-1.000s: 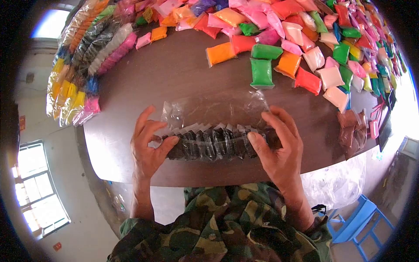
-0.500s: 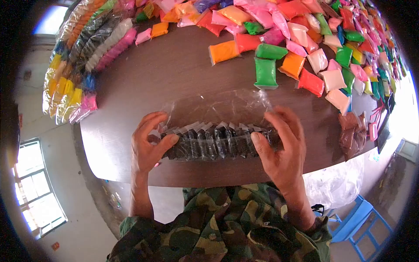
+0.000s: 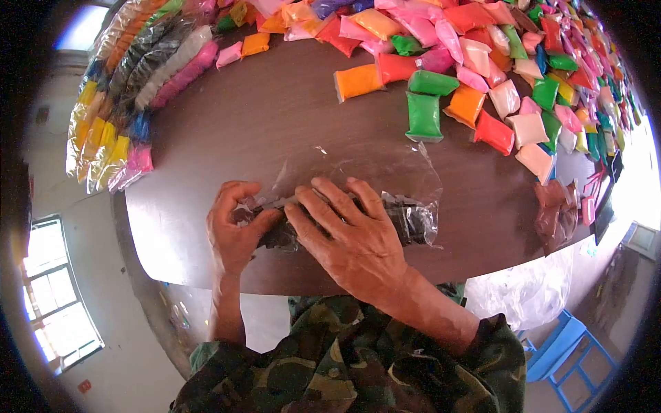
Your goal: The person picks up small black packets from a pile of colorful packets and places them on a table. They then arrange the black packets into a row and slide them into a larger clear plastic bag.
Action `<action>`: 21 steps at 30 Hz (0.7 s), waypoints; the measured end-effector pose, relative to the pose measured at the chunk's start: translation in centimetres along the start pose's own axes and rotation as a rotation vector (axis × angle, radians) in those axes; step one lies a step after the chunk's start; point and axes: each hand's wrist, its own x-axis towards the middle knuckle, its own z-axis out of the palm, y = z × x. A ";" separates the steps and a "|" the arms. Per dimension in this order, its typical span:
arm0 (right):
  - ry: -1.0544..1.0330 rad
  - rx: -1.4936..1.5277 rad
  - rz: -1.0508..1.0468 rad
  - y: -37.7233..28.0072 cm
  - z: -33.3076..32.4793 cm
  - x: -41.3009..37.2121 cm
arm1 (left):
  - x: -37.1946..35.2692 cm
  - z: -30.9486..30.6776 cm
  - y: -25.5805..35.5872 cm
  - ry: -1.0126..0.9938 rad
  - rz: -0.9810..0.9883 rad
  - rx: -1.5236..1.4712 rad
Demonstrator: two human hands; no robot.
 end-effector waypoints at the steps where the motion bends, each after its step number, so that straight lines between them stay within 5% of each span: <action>1: 0.002 0.002 0.001 0.0 0.2 -0.1 | -0.3 0.2 -0.2 0.026 0.001 -0.030; 7: -0.003 0.005 0.010 -0.1 0.4 0.1 | -1.2 1.0 -1.8 0.170 0.168 -0.021; 21: -0.019 -0.012 0.006 -0.6 0.4 0.7 | -1.7 0.3 -1.7 0.146 0.139 -0.153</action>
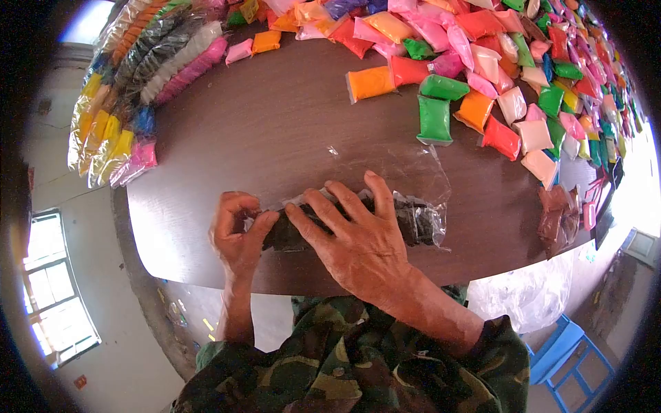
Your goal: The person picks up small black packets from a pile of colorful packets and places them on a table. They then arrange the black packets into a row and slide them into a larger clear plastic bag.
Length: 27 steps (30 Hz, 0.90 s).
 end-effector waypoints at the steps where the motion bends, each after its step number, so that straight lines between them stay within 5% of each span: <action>1: 0.003 0.000 0.000 0.0 -0.1 0.0 | 0.0 0.0 0.1 -0.015 -0.002 0.006; 10: 0.123 0.093 -0.016 0.0 0.2 1.6 | 0.7 0.8 -0.5 0.037 0.072 0.089; 21: 0.144 0.245 -0.013 0.3 1.7 2.8 | 0.8 0.5 0.8 0.004 -0.167 -0.154; 25: 0.127 0.256 -0.007 0.4 1.9 2.6 | 2.1 -1.2 1.0 -0.170 -0.272 0.076; 27: 0.118 0.258 -0.004 0.4 1.9 2.5 | 2.7 -1.2 0.6 -0.211 -0.073 0.004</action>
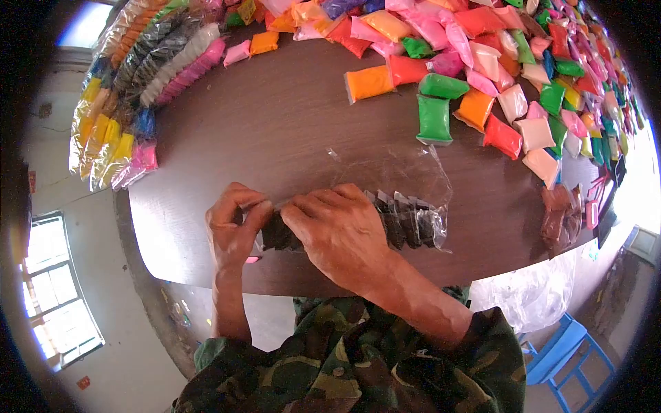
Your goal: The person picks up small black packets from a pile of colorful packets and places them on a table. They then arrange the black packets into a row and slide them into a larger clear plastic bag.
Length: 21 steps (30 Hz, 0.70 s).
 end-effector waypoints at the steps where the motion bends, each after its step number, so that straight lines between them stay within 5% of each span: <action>1: -0.006 0.007 0.007 -0.1 -0.1 0.0 | 0.2 0.0 -0.1 -0.022 0.103 -0.024; 10: -0.008 -0.005 0.023 -0.1 0.1 -0.1 | -0.4 -1.3 0.6 -0.099 -0.131 -0.349; 21: 0.012 -0.017 0.057 0.0 0.3 -0.1 | -0.1 -3.0 0.3 -0.246 -0.034 -0.350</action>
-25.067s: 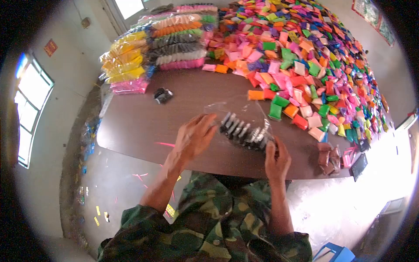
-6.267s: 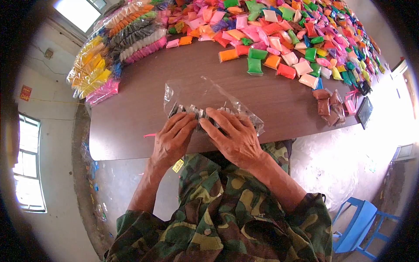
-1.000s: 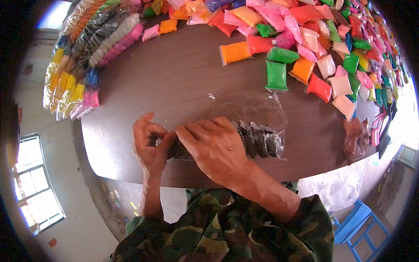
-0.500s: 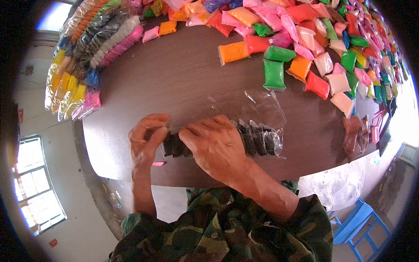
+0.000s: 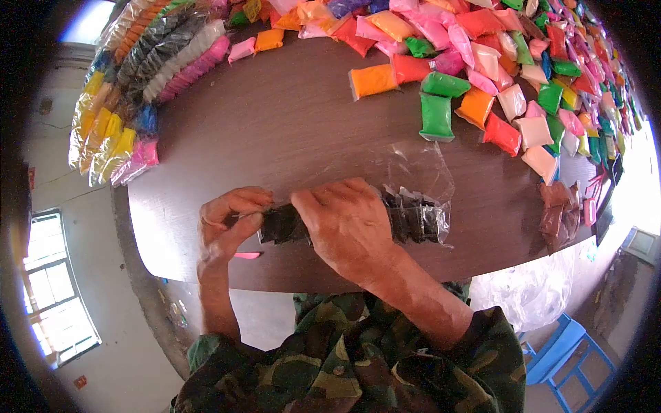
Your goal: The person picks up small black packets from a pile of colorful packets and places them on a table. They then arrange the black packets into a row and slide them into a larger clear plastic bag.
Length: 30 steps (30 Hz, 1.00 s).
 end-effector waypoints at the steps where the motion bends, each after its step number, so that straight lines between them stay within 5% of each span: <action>1: -0.021 -0.004 0.038 -0.2 -0.3 0.0 | 0.0 -0.3 0.0 -0.020 0.008 0.014; 11: 0.160 -0.234 0.053 -1.2 -0.6 -0.1 | -0.2 -1.1 0.4 -0.084 0.178 0.419; 22: 0.162 -0.215 -0.071 -0.4 -0.2 -1.1 | -2.6 1.5 1.0 0.059 0.336 0.999; 30: 0.159 -0.150 -0.162 -0.2 -0.2 -1.2 | -3.2 1.9 0.7 0.090 0.380 1.135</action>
